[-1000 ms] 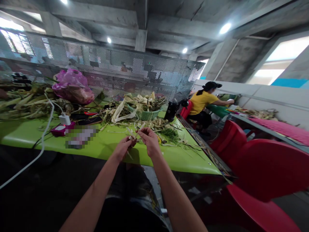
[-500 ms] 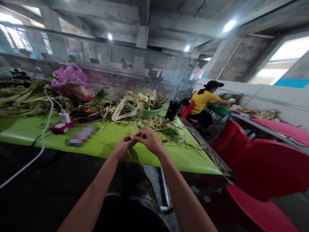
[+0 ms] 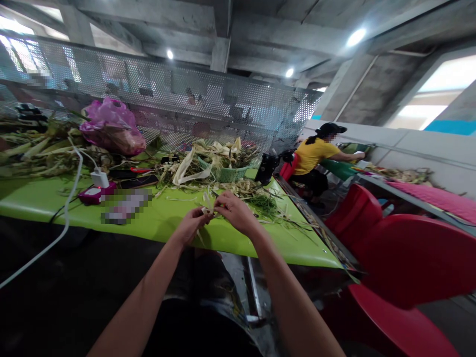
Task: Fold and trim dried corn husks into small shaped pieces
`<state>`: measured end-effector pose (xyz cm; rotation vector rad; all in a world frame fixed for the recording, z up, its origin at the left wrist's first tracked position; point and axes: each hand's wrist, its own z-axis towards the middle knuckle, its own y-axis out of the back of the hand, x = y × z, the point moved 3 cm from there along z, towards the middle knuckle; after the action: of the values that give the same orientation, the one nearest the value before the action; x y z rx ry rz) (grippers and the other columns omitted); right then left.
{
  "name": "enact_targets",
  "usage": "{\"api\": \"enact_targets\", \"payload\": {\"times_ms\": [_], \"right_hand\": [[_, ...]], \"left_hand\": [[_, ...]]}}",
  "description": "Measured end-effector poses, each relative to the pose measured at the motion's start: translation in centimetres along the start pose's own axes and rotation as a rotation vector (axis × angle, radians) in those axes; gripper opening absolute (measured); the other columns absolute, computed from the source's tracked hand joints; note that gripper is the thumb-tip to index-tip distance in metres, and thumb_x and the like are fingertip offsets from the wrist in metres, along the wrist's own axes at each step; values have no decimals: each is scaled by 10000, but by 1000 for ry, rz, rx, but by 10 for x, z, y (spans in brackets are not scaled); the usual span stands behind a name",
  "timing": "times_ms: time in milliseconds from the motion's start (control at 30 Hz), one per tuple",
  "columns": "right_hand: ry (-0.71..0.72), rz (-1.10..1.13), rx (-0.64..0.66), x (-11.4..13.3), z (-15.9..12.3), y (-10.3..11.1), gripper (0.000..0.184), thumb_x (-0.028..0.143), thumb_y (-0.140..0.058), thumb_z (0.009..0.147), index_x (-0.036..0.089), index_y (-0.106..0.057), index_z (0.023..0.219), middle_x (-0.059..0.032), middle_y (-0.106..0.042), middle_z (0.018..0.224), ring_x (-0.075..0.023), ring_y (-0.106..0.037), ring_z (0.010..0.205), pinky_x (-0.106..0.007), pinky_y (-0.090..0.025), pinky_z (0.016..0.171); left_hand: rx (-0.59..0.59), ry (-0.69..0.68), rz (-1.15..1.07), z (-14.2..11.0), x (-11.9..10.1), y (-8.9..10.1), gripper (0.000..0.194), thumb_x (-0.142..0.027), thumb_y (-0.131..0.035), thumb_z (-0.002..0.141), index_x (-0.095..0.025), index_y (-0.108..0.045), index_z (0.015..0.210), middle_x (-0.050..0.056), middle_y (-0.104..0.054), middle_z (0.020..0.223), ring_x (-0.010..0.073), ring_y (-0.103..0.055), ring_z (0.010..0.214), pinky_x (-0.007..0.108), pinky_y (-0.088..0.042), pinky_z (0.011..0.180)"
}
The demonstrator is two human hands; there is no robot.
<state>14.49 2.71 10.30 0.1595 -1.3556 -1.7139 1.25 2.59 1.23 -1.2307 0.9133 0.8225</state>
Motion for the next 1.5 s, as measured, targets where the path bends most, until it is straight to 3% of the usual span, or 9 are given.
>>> {"api": "enact_targets", "payload": {"times_ms": [433, 900, 1500], "right_hand": [[-57, -3, 60, -13, 2, -2, 95, 185, -578, 813, 166, -613, 726, -7, -535, 782, -145, -508, 745, -255, -349, 680], [-48, -132, -37, -2, 1, 0, 93, 147, -560, 801, 171, -579, 713, -17, -523, 779, -147, -492, 734, -254, -348, 670], [-24, -96, -43, -4, 2, 0, 88, 156, -571, 808, 171, -585, 723, -17, -529, 772, -152, -502, 747, -257, -353, 678]], "left_hand": [[92, -59, 99, 2, 5, 1, 281, -385, -725, 638, -137, -643, 741, -12, -528, 648, 93, -416, 621, 216, -303, 593], [66, -37, -2, -3, -2, -3, 372, -415, -808, 503, -139, -653, 699, 0, -555, 636, 105, -442, 625, 231, -333, 601], [78, -24, -8, -4, -4, -4, 358, -387, -811, 529, -133, -667, 734, -12, -544, 609, 83, -428, 579, 225, -311, 571]]}}
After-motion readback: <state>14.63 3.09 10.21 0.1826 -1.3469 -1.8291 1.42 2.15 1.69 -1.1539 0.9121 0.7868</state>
